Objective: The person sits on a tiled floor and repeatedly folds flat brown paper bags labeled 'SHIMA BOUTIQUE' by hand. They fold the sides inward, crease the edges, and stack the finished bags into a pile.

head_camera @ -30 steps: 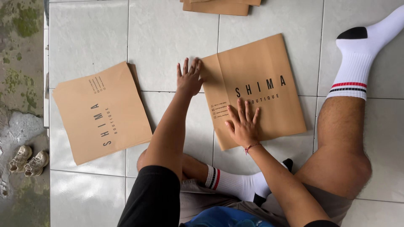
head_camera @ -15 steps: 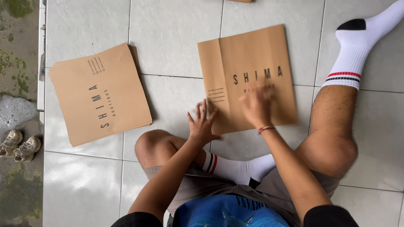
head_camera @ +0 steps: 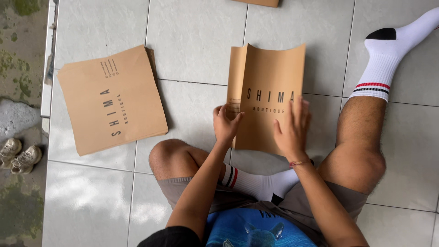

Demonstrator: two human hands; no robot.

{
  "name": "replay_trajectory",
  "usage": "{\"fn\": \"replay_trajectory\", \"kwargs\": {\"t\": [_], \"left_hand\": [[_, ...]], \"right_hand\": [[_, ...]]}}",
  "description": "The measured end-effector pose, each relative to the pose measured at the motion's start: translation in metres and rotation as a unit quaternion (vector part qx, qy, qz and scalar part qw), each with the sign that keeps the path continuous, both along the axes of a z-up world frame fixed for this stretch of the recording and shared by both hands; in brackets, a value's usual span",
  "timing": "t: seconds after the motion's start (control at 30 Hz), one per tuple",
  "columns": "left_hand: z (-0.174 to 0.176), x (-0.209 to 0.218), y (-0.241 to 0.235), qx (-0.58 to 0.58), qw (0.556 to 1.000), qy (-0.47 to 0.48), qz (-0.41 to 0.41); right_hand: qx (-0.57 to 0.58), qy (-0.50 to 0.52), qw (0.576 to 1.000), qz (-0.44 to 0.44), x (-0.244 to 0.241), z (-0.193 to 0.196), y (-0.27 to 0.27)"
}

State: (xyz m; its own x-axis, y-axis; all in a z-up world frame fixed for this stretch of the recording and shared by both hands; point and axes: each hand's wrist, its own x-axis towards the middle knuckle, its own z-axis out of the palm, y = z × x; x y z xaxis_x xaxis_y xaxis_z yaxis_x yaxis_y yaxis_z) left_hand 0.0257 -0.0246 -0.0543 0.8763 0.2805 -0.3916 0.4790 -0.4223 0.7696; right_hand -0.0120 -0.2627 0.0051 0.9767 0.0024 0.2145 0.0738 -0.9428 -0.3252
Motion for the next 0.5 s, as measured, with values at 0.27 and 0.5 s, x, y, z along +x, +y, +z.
{"fn": "replay_trajectory", "kwargs": {"t": [0.27,0.5], "left_hand": [[-0.032,-0.013,0.005,-0.041,0.998,-0.046,0.021],[-0.043,-0.016,0.002,-0.031,0.997,-0.055,0.050]], "right_hand": [[0.056,0.131,0.973,0.182,0.106,-0.078,0.078],[-0.029,0.111,0.972,0.207,0.120,-0.118,0.091]]}}
